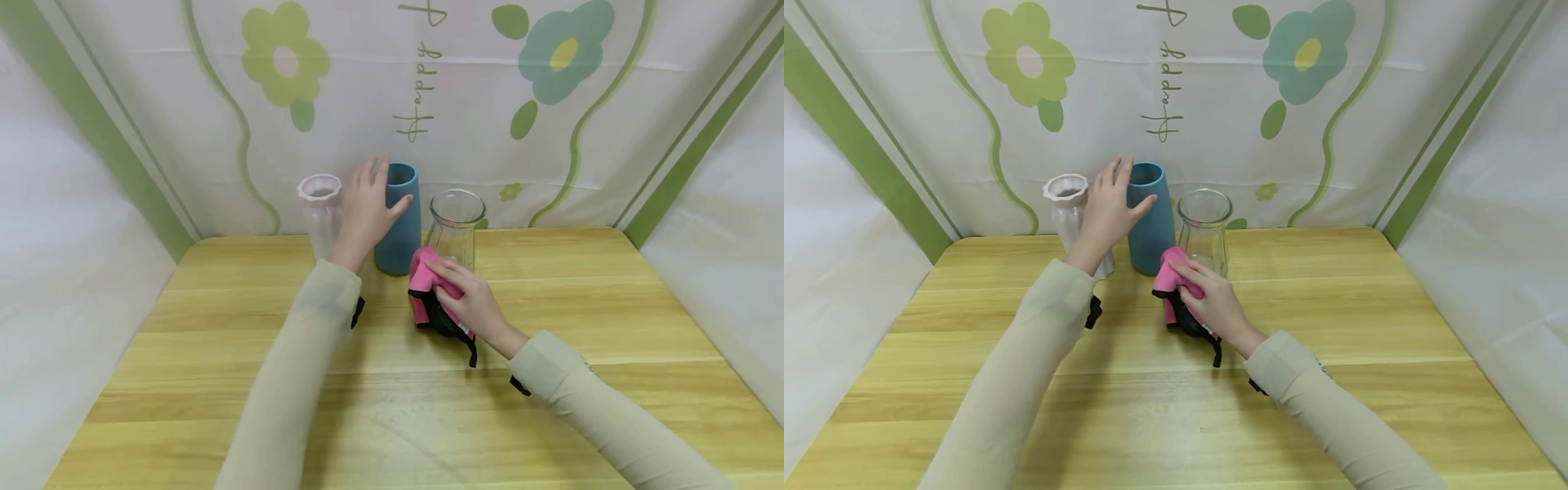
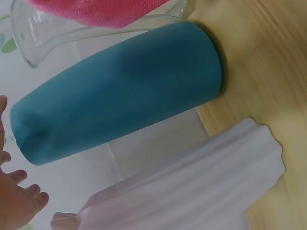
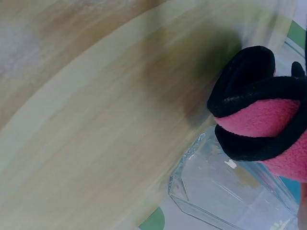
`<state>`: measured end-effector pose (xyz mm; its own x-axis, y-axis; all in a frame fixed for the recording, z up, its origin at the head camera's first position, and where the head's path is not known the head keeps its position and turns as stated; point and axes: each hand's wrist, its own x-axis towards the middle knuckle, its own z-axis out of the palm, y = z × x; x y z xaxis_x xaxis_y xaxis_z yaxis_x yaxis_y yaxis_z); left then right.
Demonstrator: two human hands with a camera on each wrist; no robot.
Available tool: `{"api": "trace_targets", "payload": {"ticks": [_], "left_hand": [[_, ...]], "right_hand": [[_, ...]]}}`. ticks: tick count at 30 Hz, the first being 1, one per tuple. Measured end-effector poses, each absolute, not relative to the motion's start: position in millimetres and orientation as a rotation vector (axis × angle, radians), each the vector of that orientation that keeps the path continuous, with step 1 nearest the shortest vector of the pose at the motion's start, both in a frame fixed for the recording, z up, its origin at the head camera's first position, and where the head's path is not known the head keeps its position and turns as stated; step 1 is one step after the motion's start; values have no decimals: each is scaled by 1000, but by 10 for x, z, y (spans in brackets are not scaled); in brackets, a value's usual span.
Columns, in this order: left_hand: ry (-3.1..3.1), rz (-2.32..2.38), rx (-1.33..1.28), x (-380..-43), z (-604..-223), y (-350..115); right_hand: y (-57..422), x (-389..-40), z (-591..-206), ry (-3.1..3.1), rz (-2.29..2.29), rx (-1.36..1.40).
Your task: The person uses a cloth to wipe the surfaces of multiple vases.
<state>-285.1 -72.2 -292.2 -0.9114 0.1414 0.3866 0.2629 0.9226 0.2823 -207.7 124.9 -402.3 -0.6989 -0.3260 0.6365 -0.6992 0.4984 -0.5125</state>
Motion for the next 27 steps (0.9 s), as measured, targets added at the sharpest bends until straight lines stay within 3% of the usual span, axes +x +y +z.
{"api": "trace_targets", "payload": {"ticks": [27], "left_hand": [[-2780,-1050,-123,-3040,-3082,-570]], "right_hand": [[1236,-2073,-4107,-2263,1049,842]]}}
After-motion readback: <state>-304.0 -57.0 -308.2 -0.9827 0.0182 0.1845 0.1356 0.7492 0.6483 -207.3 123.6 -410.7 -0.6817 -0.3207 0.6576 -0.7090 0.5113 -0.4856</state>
